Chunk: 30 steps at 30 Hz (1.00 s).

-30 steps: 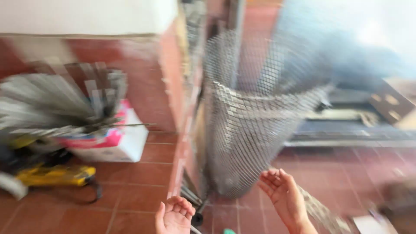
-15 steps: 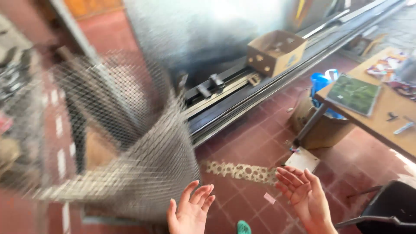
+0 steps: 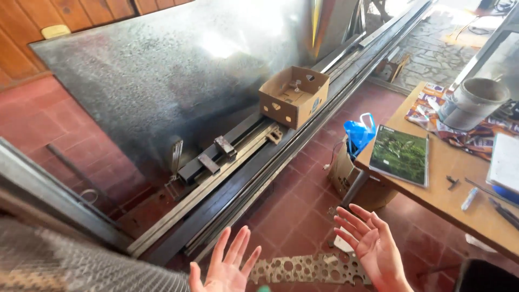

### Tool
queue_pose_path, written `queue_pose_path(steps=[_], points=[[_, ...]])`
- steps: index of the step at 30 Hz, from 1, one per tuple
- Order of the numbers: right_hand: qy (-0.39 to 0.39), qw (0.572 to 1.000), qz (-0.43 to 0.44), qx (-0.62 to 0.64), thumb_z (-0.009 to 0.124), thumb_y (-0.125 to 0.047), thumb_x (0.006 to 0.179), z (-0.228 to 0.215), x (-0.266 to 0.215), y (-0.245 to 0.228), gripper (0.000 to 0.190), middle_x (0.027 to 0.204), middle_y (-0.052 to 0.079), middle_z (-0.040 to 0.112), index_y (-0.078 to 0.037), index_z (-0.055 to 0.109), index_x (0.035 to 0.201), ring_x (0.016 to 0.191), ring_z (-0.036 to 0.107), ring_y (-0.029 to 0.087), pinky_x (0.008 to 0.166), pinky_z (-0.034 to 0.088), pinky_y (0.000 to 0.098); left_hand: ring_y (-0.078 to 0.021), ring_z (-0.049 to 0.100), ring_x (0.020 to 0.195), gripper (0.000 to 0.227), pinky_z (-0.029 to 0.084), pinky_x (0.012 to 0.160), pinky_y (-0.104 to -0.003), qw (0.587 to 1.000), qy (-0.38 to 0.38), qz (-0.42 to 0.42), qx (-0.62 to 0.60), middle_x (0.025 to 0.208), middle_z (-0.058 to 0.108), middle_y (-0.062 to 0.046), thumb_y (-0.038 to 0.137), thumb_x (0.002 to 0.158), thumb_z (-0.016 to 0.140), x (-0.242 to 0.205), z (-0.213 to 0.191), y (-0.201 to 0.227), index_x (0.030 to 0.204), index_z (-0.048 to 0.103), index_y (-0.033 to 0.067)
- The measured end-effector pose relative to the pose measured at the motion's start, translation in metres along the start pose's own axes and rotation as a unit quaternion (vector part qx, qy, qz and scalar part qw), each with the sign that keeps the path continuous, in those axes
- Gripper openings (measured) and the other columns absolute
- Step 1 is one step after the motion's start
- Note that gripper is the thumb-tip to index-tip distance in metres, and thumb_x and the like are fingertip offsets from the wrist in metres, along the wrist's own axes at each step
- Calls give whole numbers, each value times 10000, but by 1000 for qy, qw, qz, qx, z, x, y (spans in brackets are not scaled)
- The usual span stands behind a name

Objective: Moving a welding machine and its cables from an outdoor workbench to an indoor storage counter.

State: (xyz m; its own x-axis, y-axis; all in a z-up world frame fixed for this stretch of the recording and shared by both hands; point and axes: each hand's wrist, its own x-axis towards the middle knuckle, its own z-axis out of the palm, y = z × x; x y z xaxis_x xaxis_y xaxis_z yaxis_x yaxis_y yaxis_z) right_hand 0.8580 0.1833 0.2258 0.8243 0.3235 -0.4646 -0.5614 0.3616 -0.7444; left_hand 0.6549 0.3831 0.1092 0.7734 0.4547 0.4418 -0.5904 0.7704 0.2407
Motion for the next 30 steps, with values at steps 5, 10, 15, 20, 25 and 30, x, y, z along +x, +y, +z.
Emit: queue_pose_path(steps=[5, 10, 15, 20, 25, 30], points=[[23, 1000, -16, 10, 275, -322, 1053, 37, 83, -16, 543, 1485, 308, 525, 20, 430, 1445, 1338, 508, 440, 1121, 393, 539, -425, 194, 1523, 788, 184, 1203, -661, 1000, 2, 3, -26, 1608, 268, -378, 550, 1076, 420, 84, -58, 16, 1613, 316, -17], [61, 993, -79, 68, 315, -350, 1053, 72, 170, -35, 522, 1462, 292, 529, 2, 427, 1422, 1320, 519, 393, 1121, 414, 496, -404, 195, 1518, 783, 196, 1187, -644, 999, 15, -50, -7, 1599, 297, -382, 566, 1053, 368, 197, -116, 27, 1597, 385, 3], [109, 983, -107, 100, 291, -380, 1060, 104, 225, -68, 514, 1480, 285, 517, -28, 403, 1418, 1326, 507, 406, 1135, 407, 512, -446, 336, 1451, 768, 319, 1125, -665, 992, 60, -107, -10, 1541, 401, -373, 559, 1049, 517, 309, -146, 9, 1537, 474, -33], [167, 972, -133, 102, 289, -400, 1044, 91, 291, -95, 543, 1497, 276, 497, -21, 389, 1420, 1352, 496, 419, 1150, 394, 516, -424, 343, 1464, 769, 300, 1166, -626, 988, 17, -145, -39, 1530, 410, -380, 532, 1051, 553, 405, -172, -36, 1537, 418, -49], [175, 965, -162, 112, 305, -396, 1027, 67, 392, -120, 526, 1476, 275, 505, -15, 398, 1378, 1360, 500, 412, 1152, 396, 525, -430, 428, 1420, 777, 336, 1132, -633, 988, 42, -145, -15, 1492, 479, -381, 544, 1028, 547, 496, -220, -86, 1506, 454, -62], [164, 959, -178, 150, 360, -356, 1038, 71, 496, -172, 437, 1459, 277, 528, -37, 436, 1327, 1358, 525, 395, 1155, 423, 493, -432, 461, 1402, 785, 333, 1140, -620, 981, 80, -177, 10, 1471, 520, -365, 567, 993, 496, 604, -253, -139, 1463, 507, -61]])
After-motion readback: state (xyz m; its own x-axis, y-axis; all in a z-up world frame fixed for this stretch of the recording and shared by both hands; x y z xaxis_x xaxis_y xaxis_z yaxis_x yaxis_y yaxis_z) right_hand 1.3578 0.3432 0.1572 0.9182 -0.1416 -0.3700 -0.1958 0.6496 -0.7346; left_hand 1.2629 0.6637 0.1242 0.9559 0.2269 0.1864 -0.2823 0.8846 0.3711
